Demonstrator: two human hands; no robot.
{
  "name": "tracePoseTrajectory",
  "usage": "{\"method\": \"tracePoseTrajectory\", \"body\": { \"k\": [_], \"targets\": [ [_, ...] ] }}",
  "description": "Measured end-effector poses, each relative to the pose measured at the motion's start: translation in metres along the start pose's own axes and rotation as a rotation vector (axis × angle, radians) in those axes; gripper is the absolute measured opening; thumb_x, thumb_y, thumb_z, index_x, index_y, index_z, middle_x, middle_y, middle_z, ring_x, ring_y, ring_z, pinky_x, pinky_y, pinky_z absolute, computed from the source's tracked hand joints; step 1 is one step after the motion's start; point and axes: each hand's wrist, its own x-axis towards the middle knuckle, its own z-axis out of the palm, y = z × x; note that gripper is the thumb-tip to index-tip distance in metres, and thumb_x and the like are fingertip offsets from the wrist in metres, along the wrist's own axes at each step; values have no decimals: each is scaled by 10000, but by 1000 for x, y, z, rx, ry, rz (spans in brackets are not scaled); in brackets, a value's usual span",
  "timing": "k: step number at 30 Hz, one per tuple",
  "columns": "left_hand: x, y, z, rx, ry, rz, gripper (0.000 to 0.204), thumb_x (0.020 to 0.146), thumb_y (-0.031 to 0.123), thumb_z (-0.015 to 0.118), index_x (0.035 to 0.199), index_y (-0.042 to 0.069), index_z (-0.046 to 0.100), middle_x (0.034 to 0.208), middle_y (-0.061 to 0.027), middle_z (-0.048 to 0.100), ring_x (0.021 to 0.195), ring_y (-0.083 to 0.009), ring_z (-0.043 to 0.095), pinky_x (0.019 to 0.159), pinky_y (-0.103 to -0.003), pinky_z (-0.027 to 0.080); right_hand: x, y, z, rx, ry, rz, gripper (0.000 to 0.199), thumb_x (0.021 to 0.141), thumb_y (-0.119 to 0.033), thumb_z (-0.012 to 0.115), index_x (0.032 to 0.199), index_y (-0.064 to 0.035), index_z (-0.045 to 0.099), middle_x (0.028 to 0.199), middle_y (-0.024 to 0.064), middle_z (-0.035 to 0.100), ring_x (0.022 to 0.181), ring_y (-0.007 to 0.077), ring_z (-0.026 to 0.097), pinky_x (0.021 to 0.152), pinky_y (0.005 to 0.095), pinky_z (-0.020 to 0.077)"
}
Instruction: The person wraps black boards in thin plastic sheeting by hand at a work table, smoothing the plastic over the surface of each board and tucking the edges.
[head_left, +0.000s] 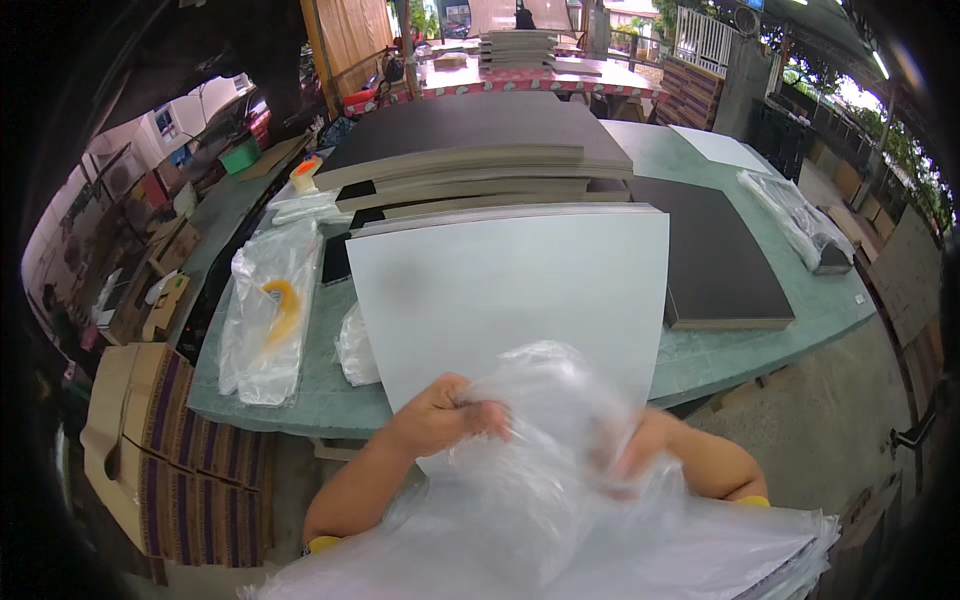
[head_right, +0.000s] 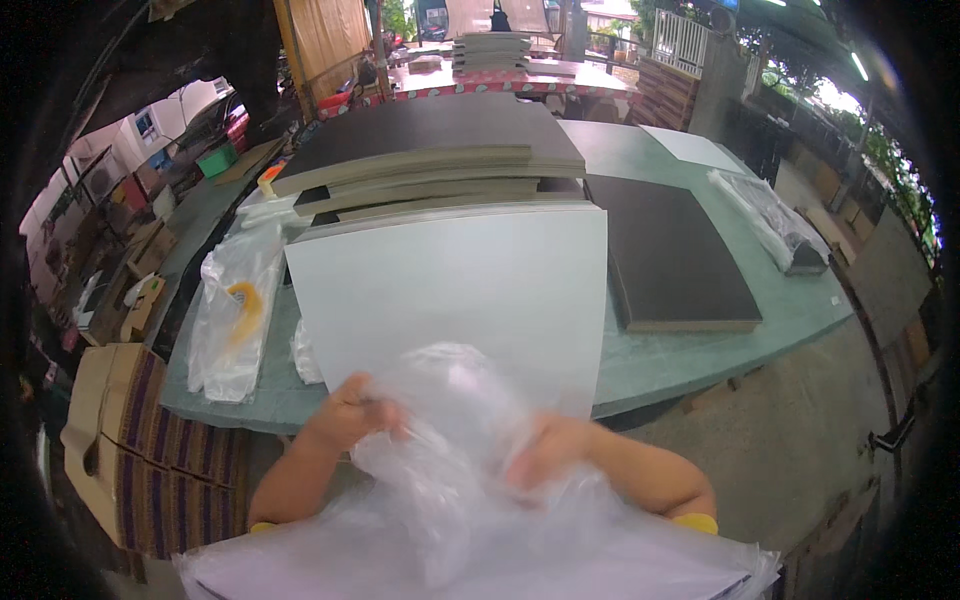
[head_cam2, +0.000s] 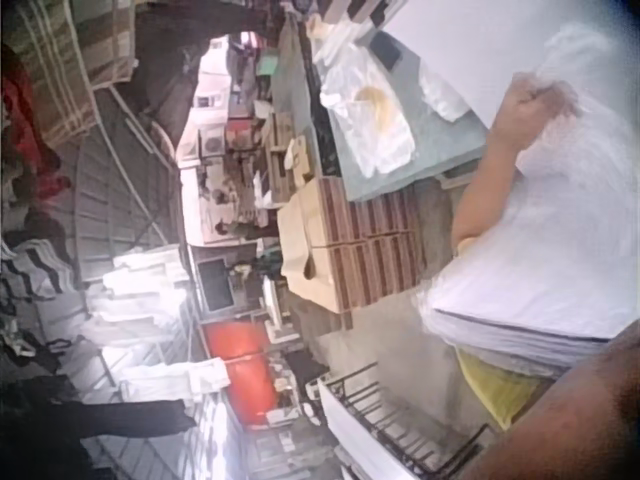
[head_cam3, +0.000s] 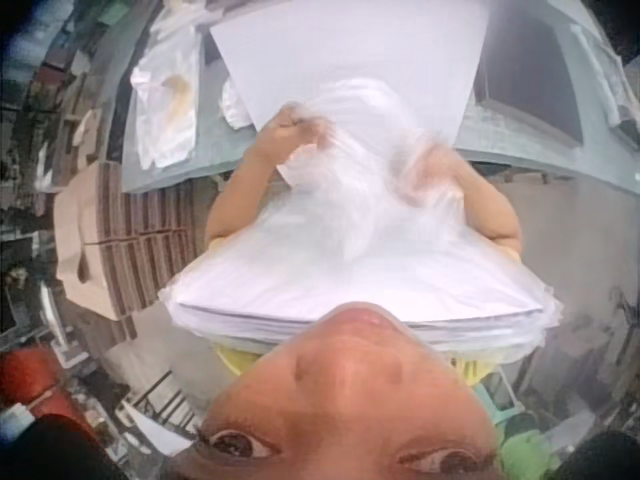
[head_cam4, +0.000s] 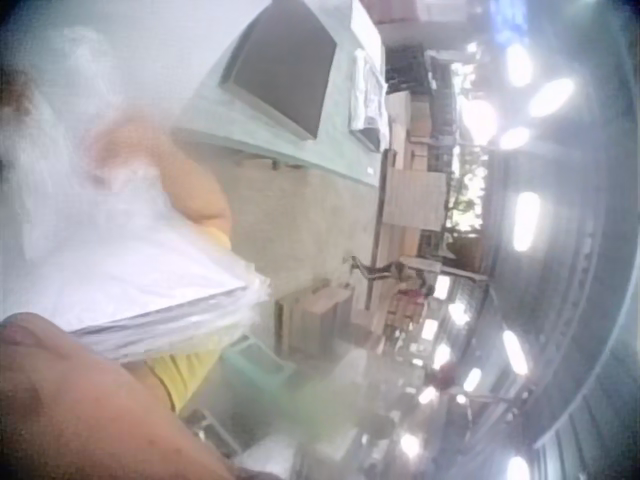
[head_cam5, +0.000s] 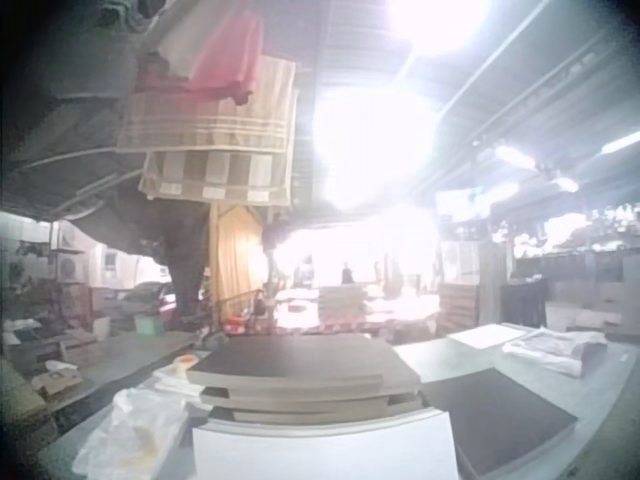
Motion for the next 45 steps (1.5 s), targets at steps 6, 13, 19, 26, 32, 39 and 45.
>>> {"method": "tracePoseTrajectory", "body": {
  "k": [6, 13, 19, 26, 32, 39, 45],
  "targets": [
    [-12, 17, 18, 295, -470, -151, 269, 859, 267, 496, 848, 2, 544, 849, -120, 593, 721, -194, 550, 655, -320, 433, -14, 7, 15, -1296, 491, 932, 312, 773, -244, 497, 943, 4, 576, 947, 173, 589, 942, 287, 546, 820, 387, 427],
    [-38, 6, -25, 1503, -106, -805, 325, 740, 229, 553, 979, 10, 540, 1020, -166, 532, 938, -318, 496, 817, -405, 400, -2, -99, 100, -1264, 391, 244, 370, 709, -117, 463, 1068, -85, 549, 1043, 152, 550, 1091, 277, 445, 946, 455, 326],
    [-23, 38, 11, 1833, -317, 123, 214, 771, 148, 468, 889, 1, 569, 896, -157, 563, 799, -303, 520, 799, -402, 415, -39, -64, 21, -1555, 595, 1348, 198, 759, -133, 462, 825, -22, 612, 883, 149, 609, 833, 261, 584, 697, 387, 457],
    [-42, 8, 1, 1565, 23, -468, 234, 693, 208, 548, 809, 5, 558, 720, -132, 588, 749, -269, 585, 719, -408, 446, -63, -76, 26, -2633, 700, 823, 219, 708, -204, 557, 860, -63, 629, 865, 163, 601, 825, 258, 581, 773, 372, 447],
    [-67, -20, -53, 2045, -240, -702, 133, 666, 181, 585, 731, 66, 605, 648, -108, 586, 612, -244, 584, 561, -388, 443, -13, -127, 95, -1541, 848, 823, 192, 654, -108, 532, 819, -26, 584, 752, 134, 557, 715, 229, 564, 695, 339, 460],
    [-66, 41, -79, 726, 577, -284, 173, 760, 178, 556, 701, 15, 552, 619, -40, 554, 560, -131, 528, 506, -292, 431, -91, -148, 29, -1523, 1841, -180, 281, 536, 55, 499, 809, -4, 530, 712, 71, 516, 648, 151, 509, 555, 236, 398],
    [-51, 49, -149, 1583, 1284, 81, 340, 660, -65, 495, 965, 80, 533, 865, -114, 522, 765, -294, 540, 663, -354, 438, -23, -121, 1, -1788, 1451, 370, 557, 537, 195, 420, 1029, -42, 526, 1043, 131, 500, 899, 246, 532, 765, 302, 440]
  ]
}}
